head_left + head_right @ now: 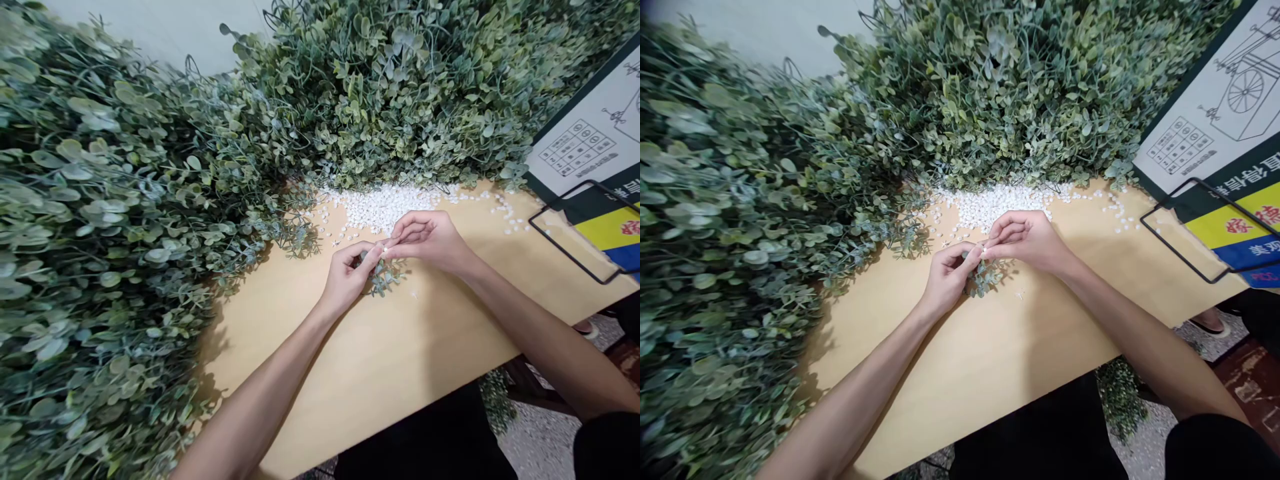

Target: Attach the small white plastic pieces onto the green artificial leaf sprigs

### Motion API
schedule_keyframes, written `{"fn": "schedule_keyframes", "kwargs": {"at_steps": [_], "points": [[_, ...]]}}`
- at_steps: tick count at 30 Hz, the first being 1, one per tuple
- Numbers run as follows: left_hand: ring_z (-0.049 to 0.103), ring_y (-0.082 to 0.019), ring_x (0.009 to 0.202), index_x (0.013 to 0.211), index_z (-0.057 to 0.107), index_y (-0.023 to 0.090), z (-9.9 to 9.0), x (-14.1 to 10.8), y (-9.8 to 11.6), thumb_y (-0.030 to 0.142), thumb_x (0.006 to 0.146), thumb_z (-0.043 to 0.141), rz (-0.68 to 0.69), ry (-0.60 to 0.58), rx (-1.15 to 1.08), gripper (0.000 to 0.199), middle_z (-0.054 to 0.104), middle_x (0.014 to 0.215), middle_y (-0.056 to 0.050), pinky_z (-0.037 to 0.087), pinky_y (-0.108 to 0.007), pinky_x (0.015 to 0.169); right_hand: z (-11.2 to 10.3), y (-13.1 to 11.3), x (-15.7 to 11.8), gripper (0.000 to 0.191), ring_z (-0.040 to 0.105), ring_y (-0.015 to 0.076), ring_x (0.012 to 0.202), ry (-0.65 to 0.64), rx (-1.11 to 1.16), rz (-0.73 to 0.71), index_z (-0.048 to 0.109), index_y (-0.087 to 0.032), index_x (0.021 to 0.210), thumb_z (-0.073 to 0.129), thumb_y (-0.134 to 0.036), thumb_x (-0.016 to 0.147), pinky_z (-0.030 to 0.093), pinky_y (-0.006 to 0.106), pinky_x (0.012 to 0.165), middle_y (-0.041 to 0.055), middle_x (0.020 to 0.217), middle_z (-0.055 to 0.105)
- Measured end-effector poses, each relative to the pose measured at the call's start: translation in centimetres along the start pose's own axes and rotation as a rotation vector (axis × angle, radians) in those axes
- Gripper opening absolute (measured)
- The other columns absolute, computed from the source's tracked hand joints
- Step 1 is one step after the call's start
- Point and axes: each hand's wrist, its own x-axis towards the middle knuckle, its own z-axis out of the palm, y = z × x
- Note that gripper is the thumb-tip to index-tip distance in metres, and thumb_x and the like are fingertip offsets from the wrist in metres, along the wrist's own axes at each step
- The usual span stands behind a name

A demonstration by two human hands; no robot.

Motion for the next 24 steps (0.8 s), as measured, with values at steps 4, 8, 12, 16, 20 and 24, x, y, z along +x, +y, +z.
{"fn": "schedule_keyframes", "kwargs": {"at_steps": [4, 8, 12, 16, 20, 24], "points": [[0.046, -0.012, 0.061, 0.079, 0.076, 0.016, 0.01, 0.00, -0.03, 0.053, 0.093, 0.073, -0.010, 0.008, 0.009, 0.039, 0.058, 0.066, 0.000, 0.036, -0.026, 0.059, -0.06, 0.20, 0.06, 0.046, 0.081, 0.0215, 0.075, 0.000, -0.005, -0.002, 0.075, -0.018, 0.082, 0.106, -0.032, 0.050, 0.066, 0.029, 0.070, 0.0038, 0.079, 0.082], [0.046, -0.012, 0.061, 0.080, 0.076, 0.016, -0.01, -0.02, 0.06, 0.055, 0.092, 0.073, -0.013, 0.003, 0.015, 0.041, 0.058, 0.066, -0.001, 0.037, -0.027, 0.059, -0.25, 0.38, 0.16, 0.047, 0.081, 0.0205, 0.074, -0.004, -0.006, 0.002, 0.075, -0.018, 0.083, 0.106, -0.032, 0.050, 0.066, 0.028, 0.070, 0.0034, 0.080, 0.082], [0.045, -0.012, 0.061, 0.079, 0.076, 0.017, -0.01, -0.06, 0.25, 0.055, 0.091, 0.075, -0.010, -0.010, 0.024, 0.041, 0.057, 0.065, 0.000, 0.036, -0.027, 0.059, -0.44, 0.32, 0.22, 0.046, 0.081, 0.0195, 0.076, -0.031, -0.019, 0.014, 0.075, -0.018, 0.082, 0.106, -0.030, 0.050, 0.065, 0.027, 0.072, 0.0038, 0.080, 0.082], [0.046, -0.013, 0.061, 0.076, 0.075, 0.017, 0.06, -0.06, 0.33, 0.057, 0.089, 0.076, -0.016, -0.013, 0.023, 0.042, 0.058, 0.065, -0.001, 0.036, -0.027, 0.059, -0.52, 0.16, 0.25, 0.046, 0.081, 0.0202, 0.076, -0.043, -0.018, 0.044, 0.074, -0.018, 0.081, 0.106, -0.031, 0.050, 0.066, 0.029, 0.072, 0.0044, 0.080, 0.083], [0.050, -0.014, 0.065, 0.076, 0.073, 0.017, 0.08, -0.05, 0.24, 0.056, 0.091, 0.074, 0.006, -0.036, 0.040, 0.041, 0.059, 0.067, -0.001, 0.040, -0.027, 0.064, -0.71, 0.50, 0.34, 0.044, 0.081, 0.0204, 0.076, -0.084, -0.006, 0.066, 0.074, -0.018, 0.080, 0.105, -0.029, 0.051, 0.066, 0.029, 0.073, 0.0047, 0.081, 0.083], [0.047, -0.013, 0.063, 0.075, 0.070, 0.017, 0.25, -0.12, 0.45, 0.057, 0.092, 0.073, 0.002, -0.039, 0.042, 0.043, 0.056, 0.066, 0.000, 0.038, -0.027, 0.061, -0.81, 0.69, 0.37, 0.043, 0.080, 0.0196, 0.077, -0.106, 0.016, 0.070, 0.073, -0.018, 0.081, 0.104, -0.027, 0.054, 0.066, 0.029, 0.075, 0.0051, 0.083, 0.083]]}}
